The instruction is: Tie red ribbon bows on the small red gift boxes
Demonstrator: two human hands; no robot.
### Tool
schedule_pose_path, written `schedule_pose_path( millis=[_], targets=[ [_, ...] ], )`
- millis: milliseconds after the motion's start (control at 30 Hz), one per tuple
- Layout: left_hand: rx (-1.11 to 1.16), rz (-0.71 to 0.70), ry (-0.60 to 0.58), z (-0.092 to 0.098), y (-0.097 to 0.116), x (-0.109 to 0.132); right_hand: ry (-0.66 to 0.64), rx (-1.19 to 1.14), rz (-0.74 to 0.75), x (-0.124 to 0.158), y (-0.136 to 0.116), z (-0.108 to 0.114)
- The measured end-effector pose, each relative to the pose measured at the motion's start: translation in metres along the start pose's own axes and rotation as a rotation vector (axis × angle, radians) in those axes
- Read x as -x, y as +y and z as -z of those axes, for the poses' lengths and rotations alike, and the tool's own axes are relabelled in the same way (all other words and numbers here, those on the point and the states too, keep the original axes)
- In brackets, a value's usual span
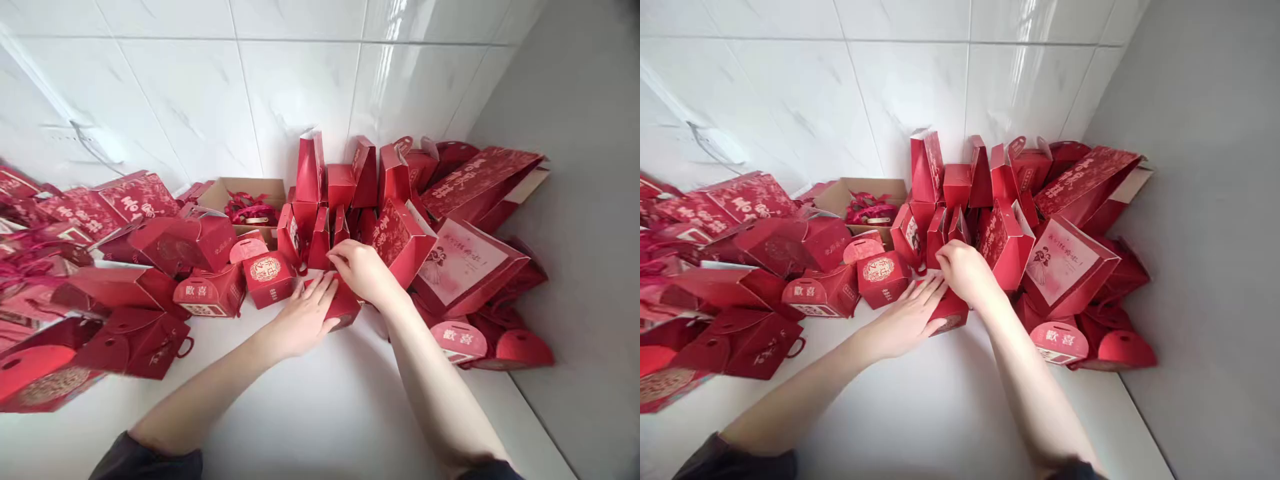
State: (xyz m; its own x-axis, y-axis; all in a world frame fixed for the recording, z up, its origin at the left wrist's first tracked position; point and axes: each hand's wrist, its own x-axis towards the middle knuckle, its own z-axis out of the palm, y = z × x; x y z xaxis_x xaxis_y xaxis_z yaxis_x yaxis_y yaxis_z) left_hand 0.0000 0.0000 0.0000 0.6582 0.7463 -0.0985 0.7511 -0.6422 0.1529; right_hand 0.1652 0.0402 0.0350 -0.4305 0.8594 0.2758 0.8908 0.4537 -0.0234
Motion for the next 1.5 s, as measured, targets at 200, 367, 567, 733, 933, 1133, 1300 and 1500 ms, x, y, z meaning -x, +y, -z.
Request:
schedule_pose_path(
  millis=[200, 367, 567, 733, 933, 1133, 1300, 1500],
  targets=[
    [-0.036, -0.118, 0.085, -0.005, 0.006, 0.012, -0.112, 0.083, 0.129, -0.062, -0.040, -0.015],
    [-0.021, -0.206, 0.057, 0.001, 0.001, 0.021, -0.260, 0.148, 0.210, -0.098, -0.052, -0.044],
    [-0.027, -0.221, -0.023, 0.008, -0.002, 0.027, -0.295, 0.140, 0.184, -0.100, -0.046, -0.052],
    [-0.007, -0.205, -0.037, 0.008, -0.002, 0.026, -0.203, 0.053, 0.086, -0.090, -0.033, -0.017],
    [0.049, -0.165, -0.059, 0.010, 0.001, 0.026, -0.294, -0.076, 0.019, -0.084, -0.031, -0.014],
    [0.048, -0.159, -0.065, 0.011, 0.002, 0.028, -0.559, -0.205, 0.004, -0.092, -0.039, -0.054],
    [0.072, -0.161, -0.062, 0.007, -0.002, 0.027, -0.699, -0.289, -0.040, -0.092, -0.036, -0.067],
    [0.090, -0.171, -0.059, 0.005, -0.003, 0.026, -0.633, -0.352, -0.156, -0.086, -0.031, -0.061]
  ],
)
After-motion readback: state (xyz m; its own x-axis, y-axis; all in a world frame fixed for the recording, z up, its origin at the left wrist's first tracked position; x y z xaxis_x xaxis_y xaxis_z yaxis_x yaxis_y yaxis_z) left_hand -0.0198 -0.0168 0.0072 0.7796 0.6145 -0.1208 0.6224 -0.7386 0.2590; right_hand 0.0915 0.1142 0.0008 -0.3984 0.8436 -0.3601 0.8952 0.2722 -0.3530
